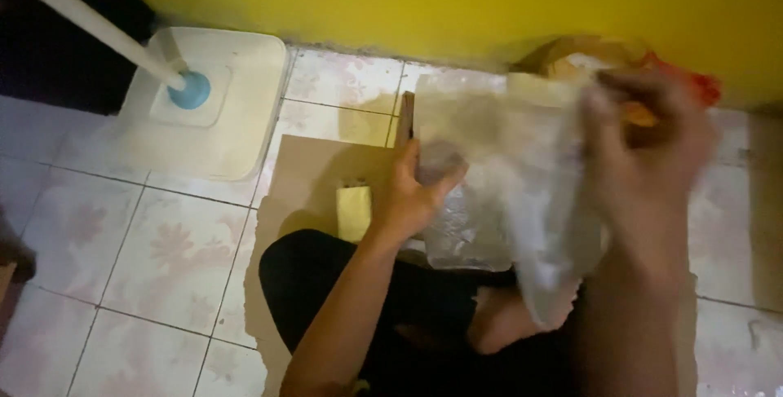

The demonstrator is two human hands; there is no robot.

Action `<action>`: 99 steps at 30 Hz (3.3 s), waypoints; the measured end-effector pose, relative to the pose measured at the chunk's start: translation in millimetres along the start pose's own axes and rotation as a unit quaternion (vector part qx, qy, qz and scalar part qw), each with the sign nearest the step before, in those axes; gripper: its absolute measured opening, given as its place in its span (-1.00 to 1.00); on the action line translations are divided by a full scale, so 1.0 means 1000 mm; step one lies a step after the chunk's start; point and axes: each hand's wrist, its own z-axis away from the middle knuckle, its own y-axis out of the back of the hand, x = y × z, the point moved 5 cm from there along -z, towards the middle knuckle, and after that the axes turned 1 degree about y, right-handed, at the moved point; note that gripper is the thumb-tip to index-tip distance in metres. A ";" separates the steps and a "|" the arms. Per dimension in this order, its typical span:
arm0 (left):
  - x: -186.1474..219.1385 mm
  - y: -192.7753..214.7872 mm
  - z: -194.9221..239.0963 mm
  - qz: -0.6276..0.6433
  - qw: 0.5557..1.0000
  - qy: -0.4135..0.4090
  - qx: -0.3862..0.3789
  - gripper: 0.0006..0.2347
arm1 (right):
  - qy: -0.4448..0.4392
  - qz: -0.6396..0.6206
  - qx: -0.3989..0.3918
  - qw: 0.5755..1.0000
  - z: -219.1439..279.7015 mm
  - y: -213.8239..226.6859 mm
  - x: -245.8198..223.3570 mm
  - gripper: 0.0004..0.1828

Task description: The person places various hardware items, including a container of nails and wrapped components, into a cardboard box for storage.

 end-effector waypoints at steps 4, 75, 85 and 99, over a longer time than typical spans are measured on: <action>-0.003 -0.039 -0.001 0.167 0.983 -0.054 -0.059 -0.32 | -0.065 0.029 0.002 0.997 0.004 -0.033 -0.011 -0.87; -0.140 -0.067 0.063 -0.359 0.918 -0.104 -0.132 -0.83 | -0.187 0.131 -0.392 0.891 0.235 -0.029 0.082 -0.67; -0.118 -0.013 0.119 0.049 0.979 -0.176 -0.086 -0.61 | -0.130 0.040 -0.222 0.965 0.206 0.047 0.037 -0.92; -0.079 -0.021 0.130 0.109 0.968 -0.198 -0.110 -0.61 | -0.250 -0.040 -0.116 0.960 0.199 0.074 0.043 -0.37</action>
